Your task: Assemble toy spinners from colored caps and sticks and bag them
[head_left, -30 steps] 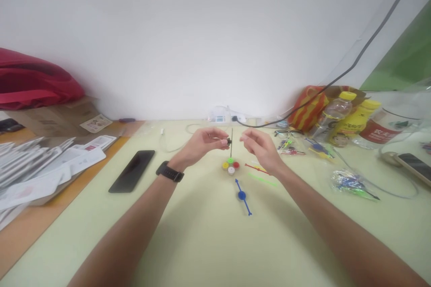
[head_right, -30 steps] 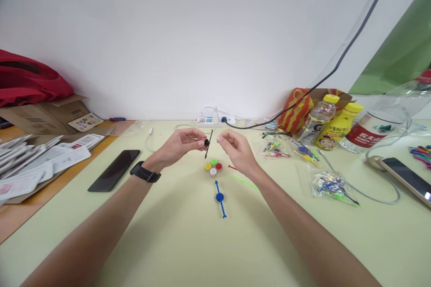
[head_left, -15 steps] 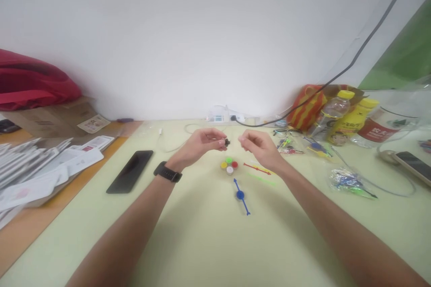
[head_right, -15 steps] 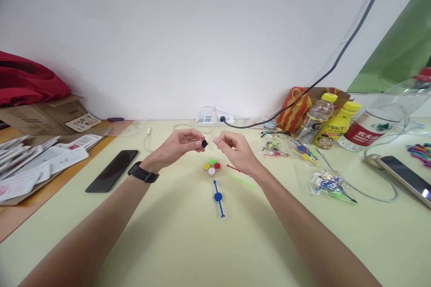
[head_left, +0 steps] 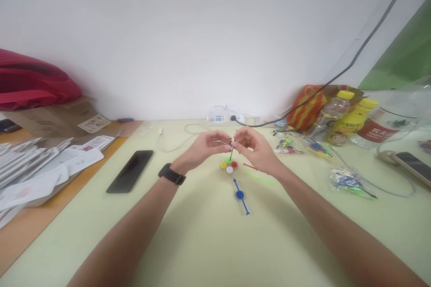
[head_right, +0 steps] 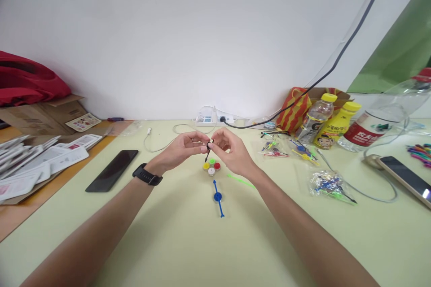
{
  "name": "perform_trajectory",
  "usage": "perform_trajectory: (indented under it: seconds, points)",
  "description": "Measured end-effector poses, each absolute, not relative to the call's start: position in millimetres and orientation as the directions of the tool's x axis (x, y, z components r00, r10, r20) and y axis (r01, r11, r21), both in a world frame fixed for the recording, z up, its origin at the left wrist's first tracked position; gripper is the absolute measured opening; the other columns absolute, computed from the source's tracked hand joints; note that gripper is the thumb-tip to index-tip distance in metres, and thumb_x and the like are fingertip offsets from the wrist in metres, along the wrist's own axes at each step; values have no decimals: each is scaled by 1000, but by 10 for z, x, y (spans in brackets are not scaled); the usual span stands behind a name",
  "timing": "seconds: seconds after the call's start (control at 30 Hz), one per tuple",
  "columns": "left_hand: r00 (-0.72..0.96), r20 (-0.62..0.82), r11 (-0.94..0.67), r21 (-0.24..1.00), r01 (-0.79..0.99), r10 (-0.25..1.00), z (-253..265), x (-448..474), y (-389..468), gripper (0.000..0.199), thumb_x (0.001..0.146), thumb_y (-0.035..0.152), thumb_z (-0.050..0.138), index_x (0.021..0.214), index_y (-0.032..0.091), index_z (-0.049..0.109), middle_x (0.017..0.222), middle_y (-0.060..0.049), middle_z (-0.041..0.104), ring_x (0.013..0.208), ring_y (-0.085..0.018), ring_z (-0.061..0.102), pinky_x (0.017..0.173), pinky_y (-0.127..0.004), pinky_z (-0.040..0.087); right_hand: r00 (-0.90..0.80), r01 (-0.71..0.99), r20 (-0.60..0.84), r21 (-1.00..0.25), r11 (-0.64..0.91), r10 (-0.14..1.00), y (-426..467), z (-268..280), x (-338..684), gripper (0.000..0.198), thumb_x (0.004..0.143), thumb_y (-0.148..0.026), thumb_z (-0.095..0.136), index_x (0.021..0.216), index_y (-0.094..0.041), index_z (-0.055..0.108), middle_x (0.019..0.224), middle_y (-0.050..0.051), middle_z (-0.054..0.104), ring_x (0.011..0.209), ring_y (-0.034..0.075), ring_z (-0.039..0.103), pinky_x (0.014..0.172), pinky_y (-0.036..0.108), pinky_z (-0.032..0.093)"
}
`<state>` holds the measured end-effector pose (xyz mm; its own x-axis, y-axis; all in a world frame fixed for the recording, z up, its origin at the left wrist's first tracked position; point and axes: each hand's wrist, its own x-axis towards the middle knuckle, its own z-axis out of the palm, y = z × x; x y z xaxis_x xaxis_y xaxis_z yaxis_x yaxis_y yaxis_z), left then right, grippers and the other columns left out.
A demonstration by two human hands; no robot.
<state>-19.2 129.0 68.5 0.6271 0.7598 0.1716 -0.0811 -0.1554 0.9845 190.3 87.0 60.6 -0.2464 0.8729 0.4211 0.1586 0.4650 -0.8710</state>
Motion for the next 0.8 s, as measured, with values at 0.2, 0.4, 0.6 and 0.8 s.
perform_trajectory:
  seconds: [0.2,0.4,0.6,0.8]
  points:
    - [626,172,-162,984,-75,760,671,-196,1320,30,85,34,79,108,16,73,96,-6,69,87,-17,67,88,-35,55,-117,203,524,-819,537,844,809,647,1918,47,99,-49,55,139,-28,44,82,1,60,72,18,57,65,32,48]
    - [590,175,-154,984,-88,788,671,-209,1347,33,83,37,81,106,15,74,94,-7,70,83,-17,69,84,-34,56,-121,295,459,-830,474,880,833,535,1975,46,100,-57,46,73,-23,59,64,1,49,57,16,43,56,33,39]
    - [574,177,-165,984,-73,800,682,-220,1354,33,83,37,81,107,15,74,98,-8,71,85,-18,70,84,-33,56,-108,206,479,-847,490,871,892,572,2000,52,94,-63,56,63,-22,48,58,-2,42,55,14,39,53,30,34]
    - [625,172,-151,985,-87,762,706,-187,1309,29,86,35,79,106,15,74,95,-8,71,86,-18,69,86,-35,55,-195,117,482,-853,508,854,842,621,1908,32,91,-53,67,96,-24,55,83,2,62,74,17,60,64,29,48]
